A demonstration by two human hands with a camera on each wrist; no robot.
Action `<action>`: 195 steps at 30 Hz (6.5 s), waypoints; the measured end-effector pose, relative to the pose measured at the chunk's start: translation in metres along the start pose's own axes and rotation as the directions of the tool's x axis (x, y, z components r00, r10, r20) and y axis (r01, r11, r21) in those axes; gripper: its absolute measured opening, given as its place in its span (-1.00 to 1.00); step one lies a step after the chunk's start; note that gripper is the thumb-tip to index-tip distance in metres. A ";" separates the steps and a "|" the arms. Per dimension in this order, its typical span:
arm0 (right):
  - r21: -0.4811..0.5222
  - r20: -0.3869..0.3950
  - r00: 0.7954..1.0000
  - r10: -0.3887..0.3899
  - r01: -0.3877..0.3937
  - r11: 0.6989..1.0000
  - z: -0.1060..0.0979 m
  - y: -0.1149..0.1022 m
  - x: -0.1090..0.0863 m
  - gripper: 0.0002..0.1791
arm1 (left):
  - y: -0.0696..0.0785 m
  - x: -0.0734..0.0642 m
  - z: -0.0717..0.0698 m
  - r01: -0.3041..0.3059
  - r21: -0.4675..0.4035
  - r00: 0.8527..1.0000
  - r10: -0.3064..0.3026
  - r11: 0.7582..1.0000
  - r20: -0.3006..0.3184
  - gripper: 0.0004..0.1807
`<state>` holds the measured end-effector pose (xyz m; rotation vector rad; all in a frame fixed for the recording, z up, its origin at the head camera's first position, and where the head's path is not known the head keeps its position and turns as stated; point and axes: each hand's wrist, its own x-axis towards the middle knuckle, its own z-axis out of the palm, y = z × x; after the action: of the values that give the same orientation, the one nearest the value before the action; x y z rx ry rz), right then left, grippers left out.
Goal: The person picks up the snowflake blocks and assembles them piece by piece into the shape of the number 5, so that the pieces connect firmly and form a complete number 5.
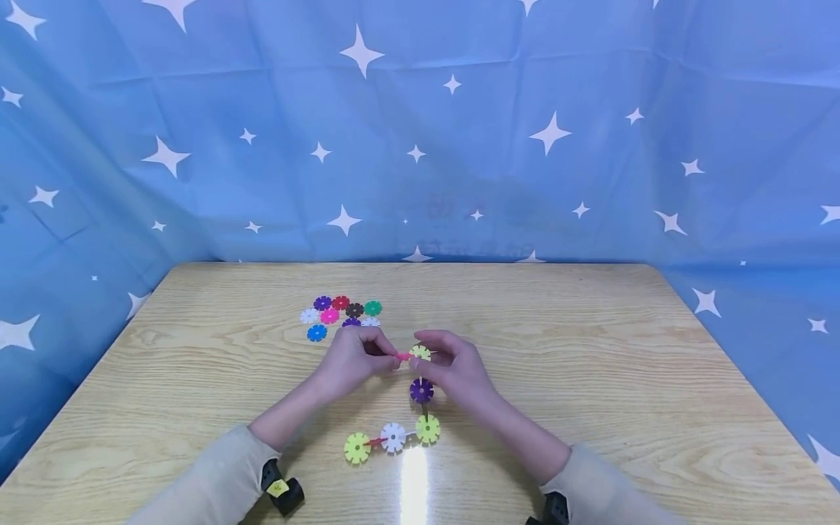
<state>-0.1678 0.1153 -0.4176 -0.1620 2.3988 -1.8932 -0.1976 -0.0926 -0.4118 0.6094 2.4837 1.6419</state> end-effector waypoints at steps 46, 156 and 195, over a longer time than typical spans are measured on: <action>0.023 -0.008 1.000 0.001 -0.001 1.000 0.002 -0.002 0.001 -0.88 | -0.052 0.005 -0.114 0.153 0.330 0.988 -0.154 0.932 -0.024 -0.74; 0.050 0.018 1.000 0.000 -0.001 0.999 0.000 0.001 0.000 -0.90 | -0.005 0.005 -0.023 0.188 -0.287 0.964 -0.121 0.939 0.237 -0.83; -0.074 0.096 0.995 -0.028 0.035 0.997 0.012 0.003 -0.003 -0.65 | -0.009 -0.007 -0.026 0.229 -0.277 0.949 -0.150 0.933 0.279 -0.72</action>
<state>-0.1636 0.1046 -0.4229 -0.2903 2.4192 -1.7657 -0.2015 -0.1209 -0.4104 0.4848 1.9876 1.7037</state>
